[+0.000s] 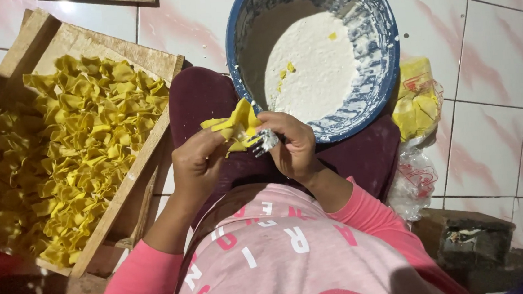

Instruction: The person is manually folding dumplings by scooping filling onto yellow wrappers and folding them into shape.

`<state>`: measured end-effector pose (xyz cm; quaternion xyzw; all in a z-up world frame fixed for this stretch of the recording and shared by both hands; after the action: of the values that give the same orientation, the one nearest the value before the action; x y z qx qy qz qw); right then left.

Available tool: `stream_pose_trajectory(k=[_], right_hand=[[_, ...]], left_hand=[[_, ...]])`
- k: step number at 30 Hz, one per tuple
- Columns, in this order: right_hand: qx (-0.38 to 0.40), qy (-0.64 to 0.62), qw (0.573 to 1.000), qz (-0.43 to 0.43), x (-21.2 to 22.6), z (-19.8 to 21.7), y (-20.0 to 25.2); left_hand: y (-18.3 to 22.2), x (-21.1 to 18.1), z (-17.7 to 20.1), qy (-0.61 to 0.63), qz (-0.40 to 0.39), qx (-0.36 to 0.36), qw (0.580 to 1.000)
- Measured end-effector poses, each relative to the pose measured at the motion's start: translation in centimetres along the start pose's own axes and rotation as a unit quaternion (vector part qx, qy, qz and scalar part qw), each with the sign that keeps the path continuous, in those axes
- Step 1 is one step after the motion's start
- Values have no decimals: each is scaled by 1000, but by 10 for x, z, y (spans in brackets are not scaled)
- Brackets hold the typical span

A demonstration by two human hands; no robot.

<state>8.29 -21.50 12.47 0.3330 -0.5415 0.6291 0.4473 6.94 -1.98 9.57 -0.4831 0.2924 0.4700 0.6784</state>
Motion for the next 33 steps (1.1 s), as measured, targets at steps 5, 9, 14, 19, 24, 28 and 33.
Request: stream_pose_trajectory(k=[5, 9, 14, 19, 24, 28, 33], right_hand=[[20, -15, 1000, 11, 12, -5, -7], [14, -17, 1000, 4, 1, -6, -1], [16, -32, 999, -40, -11, -4, 4], [25, -46, 995, -89, -10, -6, -4], [61, -134, 966, -211, -27, -13, -4], [86, -190, 940, -272, -53, -16, 2], [90, -236, 916, -311, -71, -25, 5]], left_hand=[[-21, -31, 5, 15, -55, -27, 998], [-29, -47, 4, -14, -74, -30, 997], [-25, -33, -5, -22, -73, -25, 997], [-31, -28, -5, 24, -9, -6, 1000], [-32, -4, -10, 180, 143, 48, 972], [-58, -23, 2, 158, 101, 170, 968], [-62, -25, 2, 138, 36, 205, 968]])
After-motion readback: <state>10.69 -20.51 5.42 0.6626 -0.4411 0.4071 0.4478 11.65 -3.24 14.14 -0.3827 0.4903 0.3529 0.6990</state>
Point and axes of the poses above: each hand's wrist, its own y-axis away from the middle knuckle, its own z-axis out of the back of the hand, x = y × z, the point moved 6 cm from there along -y, towards the middle knuckle, and after that the axes turned 6 degrees about -z, right-handed, at the moved point
